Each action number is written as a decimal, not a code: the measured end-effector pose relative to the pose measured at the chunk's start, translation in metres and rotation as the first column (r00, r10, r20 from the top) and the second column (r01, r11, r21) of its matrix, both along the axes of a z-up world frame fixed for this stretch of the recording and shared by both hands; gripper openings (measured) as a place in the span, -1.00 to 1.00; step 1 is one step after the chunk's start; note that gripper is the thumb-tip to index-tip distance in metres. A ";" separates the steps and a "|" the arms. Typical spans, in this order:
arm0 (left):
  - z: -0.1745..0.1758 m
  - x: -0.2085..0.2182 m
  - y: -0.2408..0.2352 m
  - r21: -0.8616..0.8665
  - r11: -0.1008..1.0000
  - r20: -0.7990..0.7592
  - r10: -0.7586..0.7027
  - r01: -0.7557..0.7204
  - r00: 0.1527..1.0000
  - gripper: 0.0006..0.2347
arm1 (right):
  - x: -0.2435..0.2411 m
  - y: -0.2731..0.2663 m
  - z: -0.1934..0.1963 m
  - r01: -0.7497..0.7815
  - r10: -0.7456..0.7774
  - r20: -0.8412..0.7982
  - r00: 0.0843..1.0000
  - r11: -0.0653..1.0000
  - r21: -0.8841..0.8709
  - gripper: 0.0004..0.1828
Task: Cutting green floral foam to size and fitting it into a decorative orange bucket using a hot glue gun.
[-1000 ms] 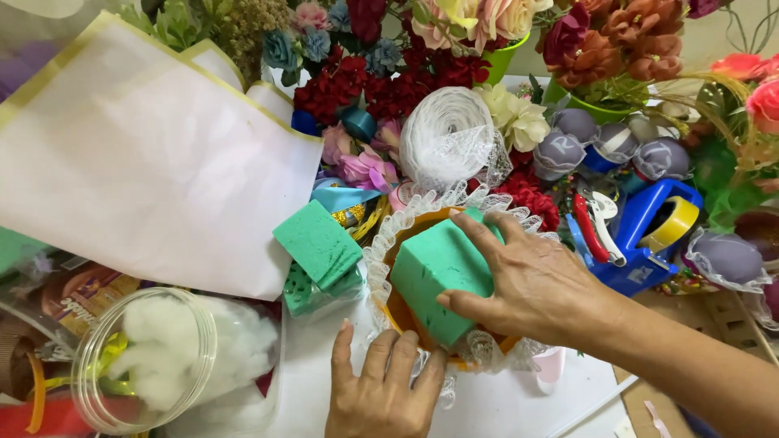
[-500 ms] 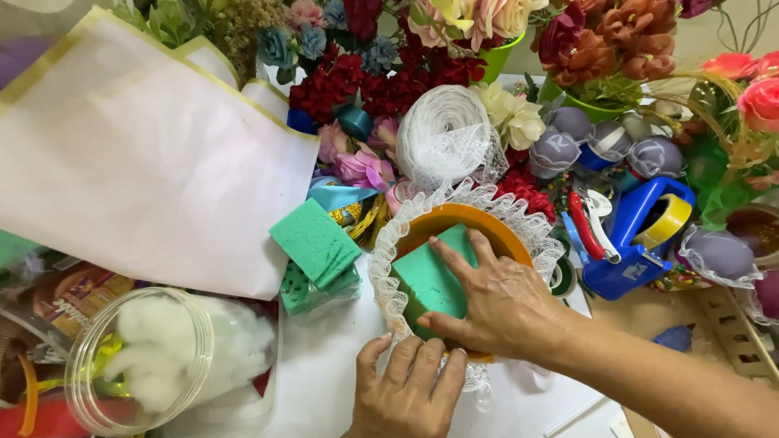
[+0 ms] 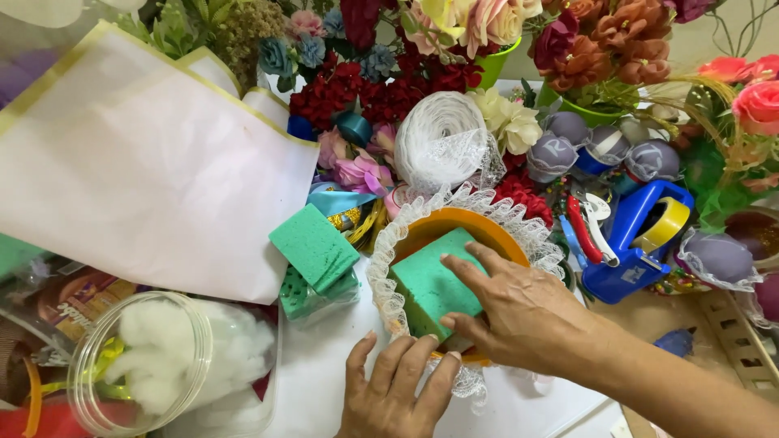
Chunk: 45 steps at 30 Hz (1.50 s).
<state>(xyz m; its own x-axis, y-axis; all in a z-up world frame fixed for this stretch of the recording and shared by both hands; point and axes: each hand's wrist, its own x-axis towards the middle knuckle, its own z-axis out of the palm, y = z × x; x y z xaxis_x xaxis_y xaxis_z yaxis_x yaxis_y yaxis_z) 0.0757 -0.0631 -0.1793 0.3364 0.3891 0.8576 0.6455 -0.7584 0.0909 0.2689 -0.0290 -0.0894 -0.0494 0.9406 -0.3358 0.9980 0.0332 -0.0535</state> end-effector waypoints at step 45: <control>0.112 0.008 0.129 -0.144 0.293 0.871 0.491 0.945 -0.020 -0.53 | 0.016 0.070 0.062 -0.067 0.273 -0.239 0.932 0.776 0.627 -0.35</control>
<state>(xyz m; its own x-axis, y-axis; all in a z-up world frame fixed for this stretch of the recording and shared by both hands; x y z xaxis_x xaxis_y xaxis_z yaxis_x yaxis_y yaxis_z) 0.0836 0.0656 -0.0669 0.0814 0.9828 -0.1660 -0.7590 0.1691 0.6287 0.2845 0.0413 -0.0275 -0.2289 0.9075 0.3523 0.9087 0.3290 -0.2570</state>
